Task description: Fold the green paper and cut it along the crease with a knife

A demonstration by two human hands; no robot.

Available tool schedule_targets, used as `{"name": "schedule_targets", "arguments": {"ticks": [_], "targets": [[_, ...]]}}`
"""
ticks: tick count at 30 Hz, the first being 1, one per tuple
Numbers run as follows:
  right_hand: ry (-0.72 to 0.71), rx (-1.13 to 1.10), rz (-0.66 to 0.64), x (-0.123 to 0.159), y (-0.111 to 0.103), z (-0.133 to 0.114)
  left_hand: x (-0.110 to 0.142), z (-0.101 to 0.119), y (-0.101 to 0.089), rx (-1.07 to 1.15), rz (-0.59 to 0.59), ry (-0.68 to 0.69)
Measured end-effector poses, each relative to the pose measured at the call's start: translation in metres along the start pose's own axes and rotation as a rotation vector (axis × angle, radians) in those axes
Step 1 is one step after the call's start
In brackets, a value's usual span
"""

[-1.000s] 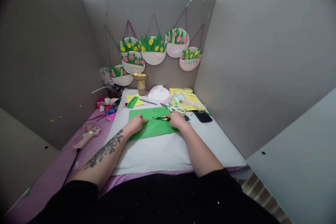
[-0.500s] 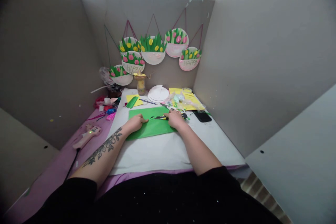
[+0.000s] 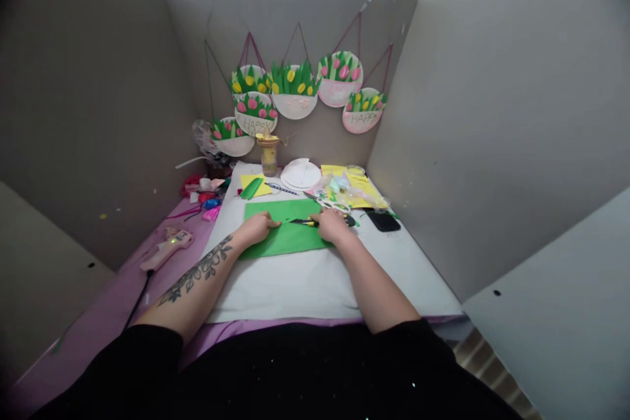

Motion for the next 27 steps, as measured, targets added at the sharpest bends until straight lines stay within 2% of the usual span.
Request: {"name": "schedule_targets", "arguments": {"ticks": [6,13,17,21,27], "targets": [[-0.028,0.004,-0.001,-0.001,0.001,-0.009,-0.004,-0.008,0.002,-0.038,0.044,-0.013],[-0.044,-0.067,0.010,0.000,0.002,-0.009,-0.001,-0.009,-0.009,-0.010,0.139,-0.062],[-0.077,-0.114,0.033,-0.001,-0.001,-0.017,0.002,-0.005,-0.014,0.001,0.167,-0.056],[-0.048,-0.128,0.036,-0.004,0.000,-0.019,0.005,-0.001,-0.017,-0.032,0.191,-0.032],[-0.072,-0.101,0.080,-0.005,0.000,-0.022,0.012,-0.006,-0.021,-0.032,0.205,-0.120]]}}
Point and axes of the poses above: each hand's wrist, its own x-axis away from the middle knuckle, its own y-axis out of the palm, z = x × y, the point moved 10 cm from there along -x, towards the middle knuckle, and after that the axes turned 6 degrees about x, right-handed, at the moved point
